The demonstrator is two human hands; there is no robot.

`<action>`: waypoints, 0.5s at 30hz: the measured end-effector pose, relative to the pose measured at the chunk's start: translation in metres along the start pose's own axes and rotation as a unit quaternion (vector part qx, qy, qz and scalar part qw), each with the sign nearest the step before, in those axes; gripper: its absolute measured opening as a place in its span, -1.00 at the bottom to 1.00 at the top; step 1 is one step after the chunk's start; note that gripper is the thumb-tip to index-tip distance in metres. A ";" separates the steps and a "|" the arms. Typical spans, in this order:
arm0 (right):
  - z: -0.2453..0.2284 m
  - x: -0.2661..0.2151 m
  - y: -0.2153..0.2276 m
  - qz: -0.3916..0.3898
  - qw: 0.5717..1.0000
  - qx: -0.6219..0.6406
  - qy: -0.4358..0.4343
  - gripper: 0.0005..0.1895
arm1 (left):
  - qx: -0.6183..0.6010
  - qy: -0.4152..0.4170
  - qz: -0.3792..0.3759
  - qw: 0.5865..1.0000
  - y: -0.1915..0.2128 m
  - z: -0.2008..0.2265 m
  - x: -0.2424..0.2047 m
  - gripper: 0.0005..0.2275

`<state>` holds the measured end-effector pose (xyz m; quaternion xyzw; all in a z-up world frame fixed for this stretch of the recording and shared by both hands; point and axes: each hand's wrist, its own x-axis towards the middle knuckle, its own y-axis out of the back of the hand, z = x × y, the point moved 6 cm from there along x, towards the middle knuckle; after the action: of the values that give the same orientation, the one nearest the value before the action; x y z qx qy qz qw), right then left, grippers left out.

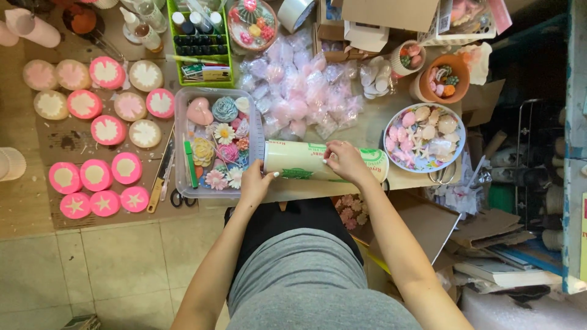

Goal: Wrapping flower-shaped decorative soaps in plastic film and cutting the film with scissors.

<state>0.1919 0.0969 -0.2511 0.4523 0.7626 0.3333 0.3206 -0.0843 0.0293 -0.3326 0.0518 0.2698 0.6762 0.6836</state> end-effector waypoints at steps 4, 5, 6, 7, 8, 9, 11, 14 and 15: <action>0.005 -0.007 0.001 0.019 0.999 0.037 -0.004 -0.88 | 0.026 0.032 -0.010 0.999 0.001 -0.002 -0.001 -0.67; 0.003 -0.012 0.005 0.028 0.998 0.057 0.004 -0.87 | 0.028 0.016 -0.013 0.999 0.000 0.001 -0.003 -0.67; 0.002 -0.004 0.015 0.043 0.996 0.074 0.021 -0.87 | 0.031 -0.008 -0.007 0.999 0.002 0.008 0.008 -0.67; -0.002 -0.001 0.021 0.049 0.996 0.067 0.032 -0.87 | 0.028 -0.018 0.003 0.999 0.005 0.015 0.014 -0.67; -0.001 -0.009 0.022 0.055 0.993 0.102 -0.012 -0.86 | 0.039 -0.020 0.005 0.999 0.005 0.017 0.008 -0.66; 0.002 -0.017 0.020 0.059 0.987 0.137 -0.056 -0.85 | 0.050 -0.022 0.007 0.998 0.005 0.018 0.002 -0.65; -0.002 -0.021 0.028 0.091 0.981 0.158 -0.067 -0.85 | 0.087 0.024 -0.008 0.996 0.005 0.028 0.001 -0.64; -0.004 -0.022 0.042 0.135 0.973 0.162 -0.093 -0.86 | 0.197 -0.027 0.023 0.980 0.000 0.078 -0.007 -0.62; -0.005 -0.021 0.048 0.146 0.973 0.145 -0.103 -0.88 | 0.266 -0.125 0.074 0.953 -0.002 0.108 -0.012 -0.59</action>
<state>0.2188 0.0945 -0.2065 0.6321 0.6916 0.2146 0.2761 -0.0342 0.0494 -0.2380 0.3355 0.3482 0.6164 0.6215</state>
